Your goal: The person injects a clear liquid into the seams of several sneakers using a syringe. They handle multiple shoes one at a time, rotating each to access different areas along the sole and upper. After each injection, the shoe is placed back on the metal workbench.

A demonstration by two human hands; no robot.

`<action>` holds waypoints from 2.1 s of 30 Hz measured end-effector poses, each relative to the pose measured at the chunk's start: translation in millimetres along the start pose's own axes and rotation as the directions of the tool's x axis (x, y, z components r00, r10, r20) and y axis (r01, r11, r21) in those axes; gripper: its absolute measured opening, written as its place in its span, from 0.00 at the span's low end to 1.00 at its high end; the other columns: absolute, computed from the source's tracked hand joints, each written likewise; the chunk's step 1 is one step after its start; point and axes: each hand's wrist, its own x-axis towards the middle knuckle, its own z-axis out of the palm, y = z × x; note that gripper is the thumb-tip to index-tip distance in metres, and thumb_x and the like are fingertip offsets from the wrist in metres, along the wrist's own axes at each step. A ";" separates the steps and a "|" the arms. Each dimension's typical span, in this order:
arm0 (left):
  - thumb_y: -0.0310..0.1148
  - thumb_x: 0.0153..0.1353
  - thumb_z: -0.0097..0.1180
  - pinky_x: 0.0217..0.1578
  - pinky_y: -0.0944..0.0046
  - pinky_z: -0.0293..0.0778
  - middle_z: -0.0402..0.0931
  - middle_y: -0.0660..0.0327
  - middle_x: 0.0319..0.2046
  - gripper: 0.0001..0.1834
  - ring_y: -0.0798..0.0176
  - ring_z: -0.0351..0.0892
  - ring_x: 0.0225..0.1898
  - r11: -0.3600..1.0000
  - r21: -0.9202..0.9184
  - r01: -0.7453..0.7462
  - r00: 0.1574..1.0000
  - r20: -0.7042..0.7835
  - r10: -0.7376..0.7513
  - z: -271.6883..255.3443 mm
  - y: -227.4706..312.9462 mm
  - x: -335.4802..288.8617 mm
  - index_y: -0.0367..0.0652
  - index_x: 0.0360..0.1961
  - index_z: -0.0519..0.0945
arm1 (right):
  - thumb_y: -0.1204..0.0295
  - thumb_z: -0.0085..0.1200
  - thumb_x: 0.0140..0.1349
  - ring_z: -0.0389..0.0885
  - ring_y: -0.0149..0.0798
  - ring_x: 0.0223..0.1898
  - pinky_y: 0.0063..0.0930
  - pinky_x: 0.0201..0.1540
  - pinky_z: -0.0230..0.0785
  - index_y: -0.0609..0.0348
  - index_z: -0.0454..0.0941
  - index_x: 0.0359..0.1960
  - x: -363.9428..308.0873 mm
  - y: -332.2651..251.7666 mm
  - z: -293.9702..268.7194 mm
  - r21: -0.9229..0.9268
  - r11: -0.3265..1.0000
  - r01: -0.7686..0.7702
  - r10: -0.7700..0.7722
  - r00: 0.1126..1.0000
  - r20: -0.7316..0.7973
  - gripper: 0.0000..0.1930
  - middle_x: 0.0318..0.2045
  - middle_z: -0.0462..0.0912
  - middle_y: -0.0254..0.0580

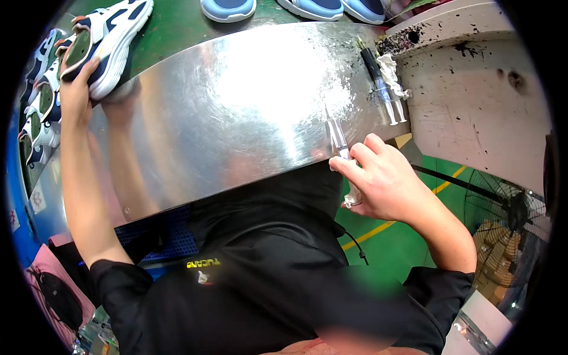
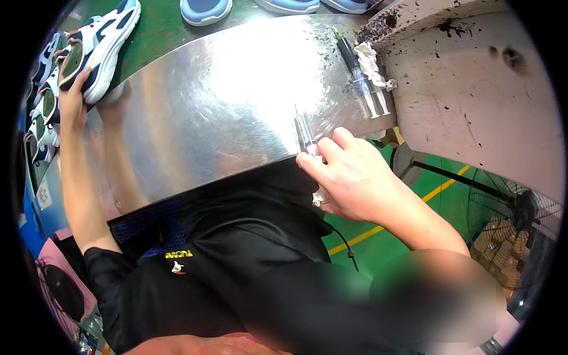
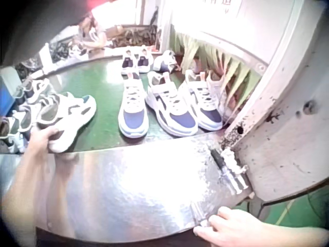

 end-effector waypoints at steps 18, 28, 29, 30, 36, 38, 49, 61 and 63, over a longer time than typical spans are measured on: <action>0.31 0.55 0.54 0.32 0.71 0.73 0.66 0.58 0.43 0.31 0.66 0.72 0.37 0.957 -0.225 0.184 0.977 0.152 -0.152 -5.3 12.0 -110.8 0.37 0.60 0.61 | 0.44 0.66 0.36 0.65 0.34 0.27 0.25 0.27 0.57 0.61 0.66 0.50 -40.6 12.1 74.3 0.609 0.793 0.006 0.303 0.864 -0.403 0.43 0.33 0.68 0.40; 0.44 0.54 0.61 0.37 0.67 0.76 0.75 0.51 0.40 0.34 0.64 0.79 0.38 0.938 0.026 0.347 0.895 0.290 -0.339 48.2 -1.8 -17.1 0.27 0.51 0.64 | 0.43 0.65 0.38 0.73 0.35 0.38 0.27 0.38 0.67 0.66 0.66 0.52 -53.5 -13.0 73.8 0.752 0.658 -0.050 0.421 0.852 -0.311 0.46 0.38 0.73 0.42; 0.39 0.54 0.60 0.37 0.66 0.77 0.75 0.51 0.39 0.31 0.64 0.79 0.37 0.926 -0.072 0.371 0.891 0.308 -0.333 53.5 14.4 -27.6 0.28 0.50 0.62 | 0.43 0.65 0.38 0.73 0.35 0.38 0.28 0.40 0.67 0.66 0.66 0.52 -52.7 -17.7 71.2 0.800 0.600 -0.024 0.439 0.845 -0.304 0.46 0.38 0.73 0.42; 0.38 0.54 0.60 0.37 0.66 0.77 0.75 0.52 0.39 0.30 0.64 0.79 0.36 0.928 -0.149 0.342 0.904 0.322 -0.282 57.8 24.0 -34.1 0.28 0.49 0.62 | 0.41 0.66 0.37 0.73 0.35 0.40 0.30 0.44 0.67 0.67 0.65 0.52 -51.6 -21.6 66.6 0.831 0.557 -0.011 0.452 0.842 -0.292 0.48 0.39 0.72 0.42; 0.24 0.49 0.59 0.38 0.68 0.75 0.75 0.59 0.37 0.22 0.67 0.77 0.35 0.670 -0.714 0.201 0.925 0.363 0.110 60.1 83.4 -94.1 0.35 0.47 0.69 | 0.32 0.67 0.21 0.67 0.28 0.35 0.18 0.33 0.59 0.59 0.60 0.54 -22.5 -26.9 42.4 0.922 0.313 0.228 0.408 0.844 -0.348 0.59 0.39 0.68 0.39; 0.23 0.48 0.57 0.41 0.65 0.75 0.76 0.58 0.39 0.25 0.65 0.78 0.38 0.593 -0.777 0.210 0.929 0.347 0.126 59.5 68.3 -107.5 0.37 0.51 0.69 | 0.30 0.65 0.21 0.67 0.30 0.33 0.18 0.32 0.57 0.57 0.59 0.54 -1.4 -32.1 25.0 0.916 0.192 0.353 0.375 0.836 -0.401 0.60 0.37 0.69 0.42; 0.20 0.42 0.63 0.53 0.61 0.67 0.74 0.60 0.46 0.37 0.63 0.73 0.50 0.525 -0.797 0.298 0.883 0.439 0.165 47.0 49.8 -127.4 0.41 0.57 0.65 | 0.29 0.53 0.42 0.63 0.42 0.41 0.42 0.48 0.52 0.47 0.65 0.48 101.5 -74.2 -63.9 0.758 -0.361 0.543 -0.099 0.786 -0.610 0.41 0.27 0.79 0.51; 0.26 0.34 0.72 0.51 0.62 0.69 0.73 0.59 0.46 0.41 0.63 0.73 0.50 0.573 -0.742 0.348 0.862 0.493 0.115 41.4 56.7 -135.4 0.41 0.54 0.67 | 0.33 0.54 0.45 0.63 0.39 0.42 0.40 0.49 0.47 0.44 0.66 0.46 126.9 -96.9 -88.7 0.838 -0.228 0.496 -0.159 0.830 -0.534 0.35 0.19 0.77 0.37; 0.27 0.34 0.72 0.51 0.62 0.69 0.73 0.59 0.47 0.41 0.63 0.73 0.50 0.565 -0.743 0.358 0.861 0.497 0.108 41.8 58.2 -136.6 0.41 0.53 0.67 | 0.33 0.54 0.45 0.63 0.38 0.41 0.38 0.48 0.48 0.44 0.66 0.46 127.8 -97.6 -89.4 0.844 -0.221 0.488 -0.172 0.833 -0.527 0.36 0.19 0.77 0.36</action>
